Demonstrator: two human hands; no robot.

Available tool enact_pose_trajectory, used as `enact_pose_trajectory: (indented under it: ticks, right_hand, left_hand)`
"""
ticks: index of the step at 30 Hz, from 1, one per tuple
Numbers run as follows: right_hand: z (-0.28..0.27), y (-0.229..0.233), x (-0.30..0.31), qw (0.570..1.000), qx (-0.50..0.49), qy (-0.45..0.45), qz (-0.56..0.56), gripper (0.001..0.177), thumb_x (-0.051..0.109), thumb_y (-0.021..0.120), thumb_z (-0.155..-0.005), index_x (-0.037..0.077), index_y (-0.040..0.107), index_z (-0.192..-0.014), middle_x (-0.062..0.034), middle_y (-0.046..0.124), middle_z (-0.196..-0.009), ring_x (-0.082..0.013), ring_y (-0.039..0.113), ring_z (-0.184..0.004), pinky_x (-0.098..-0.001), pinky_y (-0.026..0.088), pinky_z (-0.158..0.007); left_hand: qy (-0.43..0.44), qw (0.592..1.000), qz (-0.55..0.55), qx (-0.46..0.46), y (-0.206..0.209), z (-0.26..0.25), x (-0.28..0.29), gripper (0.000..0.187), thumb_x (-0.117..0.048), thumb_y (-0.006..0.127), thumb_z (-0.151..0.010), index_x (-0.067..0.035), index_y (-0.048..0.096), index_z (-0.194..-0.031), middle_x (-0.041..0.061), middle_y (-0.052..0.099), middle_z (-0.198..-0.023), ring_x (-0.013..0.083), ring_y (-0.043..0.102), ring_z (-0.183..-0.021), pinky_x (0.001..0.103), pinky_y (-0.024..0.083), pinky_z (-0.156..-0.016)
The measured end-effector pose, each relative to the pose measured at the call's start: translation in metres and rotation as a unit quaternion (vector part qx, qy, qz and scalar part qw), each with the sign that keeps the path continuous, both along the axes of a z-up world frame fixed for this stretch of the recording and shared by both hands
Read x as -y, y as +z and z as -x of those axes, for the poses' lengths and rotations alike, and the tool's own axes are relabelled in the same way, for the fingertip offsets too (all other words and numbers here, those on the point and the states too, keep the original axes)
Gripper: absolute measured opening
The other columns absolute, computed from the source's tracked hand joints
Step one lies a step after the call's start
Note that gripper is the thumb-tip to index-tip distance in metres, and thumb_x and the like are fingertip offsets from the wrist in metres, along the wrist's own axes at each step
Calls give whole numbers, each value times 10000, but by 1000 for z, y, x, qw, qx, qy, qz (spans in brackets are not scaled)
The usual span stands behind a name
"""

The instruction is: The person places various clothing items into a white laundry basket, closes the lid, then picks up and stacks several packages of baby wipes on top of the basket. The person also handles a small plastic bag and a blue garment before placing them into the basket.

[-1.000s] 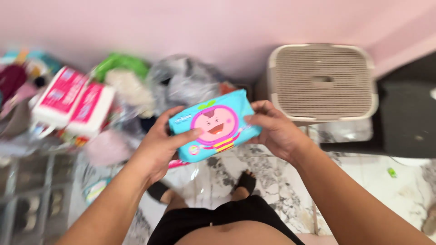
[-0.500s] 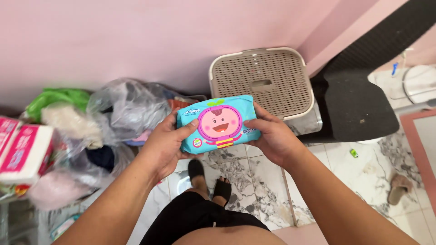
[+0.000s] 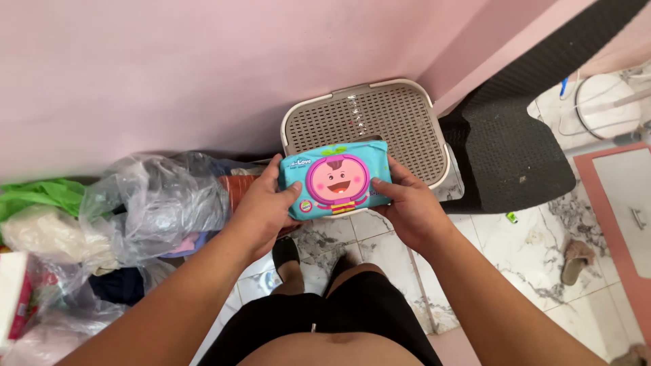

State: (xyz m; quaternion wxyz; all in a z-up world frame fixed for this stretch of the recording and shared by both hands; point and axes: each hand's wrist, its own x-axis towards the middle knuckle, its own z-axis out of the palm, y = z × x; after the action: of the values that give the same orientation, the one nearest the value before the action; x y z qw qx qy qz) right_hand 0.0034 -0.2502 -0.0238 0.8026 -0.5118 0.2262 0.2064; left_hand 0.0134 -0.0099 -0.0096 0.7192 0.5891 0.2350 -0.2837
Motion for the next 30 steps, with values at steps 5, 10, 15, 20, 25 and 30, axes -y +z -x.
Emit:
enact_pose_trajectory:
  ticks: [5,10,15,20,25,30]
  right_hand:
    - [-31,-17,12,1000,-16,16,20,537,52,530,-971,110,501,-1505,-66,661,-1284,-182,644,-1110,-404,536,-962]
    - [-73,-34,28,998,-34,56,9,520,53,521,-982,98,501,-1499,-77,655,-1294,-190,640,-1133,-413,533,-995]
    - [-116,-59,29,994,-57,86,24,537,58,515,-983,106,462,-1515,-98,638,-1316,-207,648,-1142,-411,561,-986]
    - [-149,-89,26,986,-77,125,72,566,32,496,-972,116,461,-1530,-79,628,-1325,-199,646,-1132,-406,576,-968]
    - [-169,-110,21,990,-67,120,28,610,-25,472,-956,91,419,-1552,-106,614,-1328,-215,638,-1166,-422,552,-1025]
    - [-180,-121,17,993,-78,84,11,671,-31,481,-925,81,347,-1574,-124,590,-1342,-240,612,-1192,-457,484,-1066]
  left_hand:
    - [-1,1000,-4,22,-12,-25,15,674,-90,531,-983,-235,299,-1599,78,636,-1323,190,685,-1015,396,602,-786]
    - [60,998,-32,-7,-27,-50,36,654,-48,537,-969,-236,343,-1564,70,633,-1314,199,687,-984,419,625,-787]
    - [103,992,-78,-15,-52,-76,46,668,-2,523,-954,-225,363,-1563,86,639,-1306,190,684,-1020,396,607,-821]
    - [74,982,-176,7,-80,-106,45,793,75,535,-854,-187,347,-1578,119,658,-1304,204,670,-1097,351,559,-913]
    - [30,971,-238,15,-95,-134,47,847,79,523,-807,-189,315,-1583,116,614,-1300,220,616,-1128,342,490,-950]
    - [31,982,-187,20,-103,-152,50,848,83,504,-792,-158,305,-1580,152,649,-1259,234,626,-1091,336,502,-942]
